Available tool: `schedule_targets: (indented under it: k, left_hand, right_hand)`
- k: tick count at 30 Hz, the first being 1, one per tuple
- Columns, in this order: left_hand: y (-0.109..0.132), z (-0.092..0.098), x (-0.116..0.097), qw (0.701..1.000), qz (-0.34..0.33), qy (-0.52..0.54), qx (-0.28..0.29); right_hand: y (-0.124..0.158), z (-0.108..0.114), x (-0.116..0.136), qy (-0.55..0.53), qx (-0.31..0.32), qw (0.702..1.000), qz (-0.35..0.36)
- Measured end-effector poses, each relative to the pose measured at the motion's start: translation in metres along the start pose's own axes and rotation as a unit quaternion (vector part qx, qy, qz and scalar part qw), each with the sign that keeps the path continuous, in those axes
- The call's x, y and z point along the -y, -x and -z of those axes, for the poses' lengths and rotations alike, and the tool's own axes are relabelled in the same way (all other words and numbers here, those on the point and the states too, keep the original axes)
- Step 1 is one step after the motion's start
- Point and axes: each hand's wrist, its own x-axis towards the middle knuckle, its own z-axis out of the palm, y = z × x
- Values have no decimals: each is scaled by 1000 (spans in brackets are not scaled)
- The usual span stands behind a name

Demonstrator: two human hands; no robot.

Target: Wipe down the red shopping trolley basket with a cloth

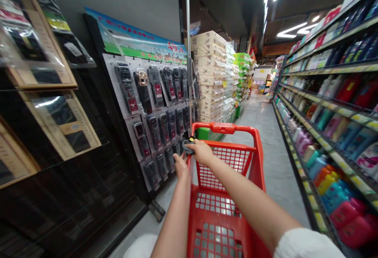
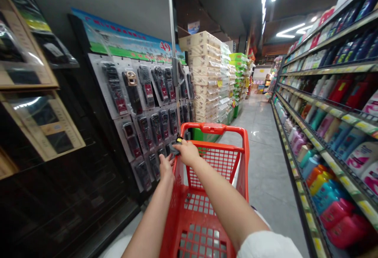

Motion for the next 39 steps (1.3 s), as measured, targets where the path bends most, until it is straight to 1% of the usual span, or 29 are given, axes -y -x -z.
schedule_targets:
  k: [3,5,10,12,14,16,17,21,24,26,27,29,31,33,35,37,39]
  left_hand:
    - [-4,11,0,993,95,45,48]
    - [-2,21,-2,984,135,74,85]
    - [1,43,-9,959,177,143,170]
    - [1,47,-10,941,182,182,219]
    - [1,48,-12,932,183,195,246]
    - [2,47,-14,935,179,180,246]
    - [3,46,-16,943,173,160,237]
    - [4,33,-19,980,128,32,152]
    - [2,16,-17,991,86,-32,95]
    - [1,5,-16,995,37,-70,68]
    - [1,1,-15,994,9,-87,58]
    - [2,-6,-14,991,-45,-118,51]
    - [6,-7,-13,984,-83,-145,58]
    - [11,-6,-12,978,-99,-169,68]
    - [14,-4,-10,972,-112,-197,67]
    - [13,-2,-9,965,-130,-220,64]
    - [11,0,-6,958,-152,-235,69]
  right_hand:
    - [24,-13,3,-63,0,998,7]
    - [40,-22,7,-110,0,994,14]
    - [80,-39,21,-218,7,976,23]
    - [96,-41,29,-251,21,967,31]
    - [113,-41,39,-281,39,958,43]
    - [132,-38,51,-307,55,949,54]
    - [142,-36,58,-318,62,944,61]
    - [180,-25,82,-334,101,931,107]
    - [190,-12,84,-281,155,937,138]
    - [184,0,73,-215,178,951,136]
    - [177,6,62,-179,173,961,123]
    - [157,21,33,-108,134,983,70]
    - [135,38,-6,-45,71,996,-8]
    - [116,54,-46,7,2,994,-106]
    - [102,65,-81,64,-61,983,-158]
    - [92,68,-104,107,-79,972,-191]
    - [83,62,-111,126,-70,967,-208]
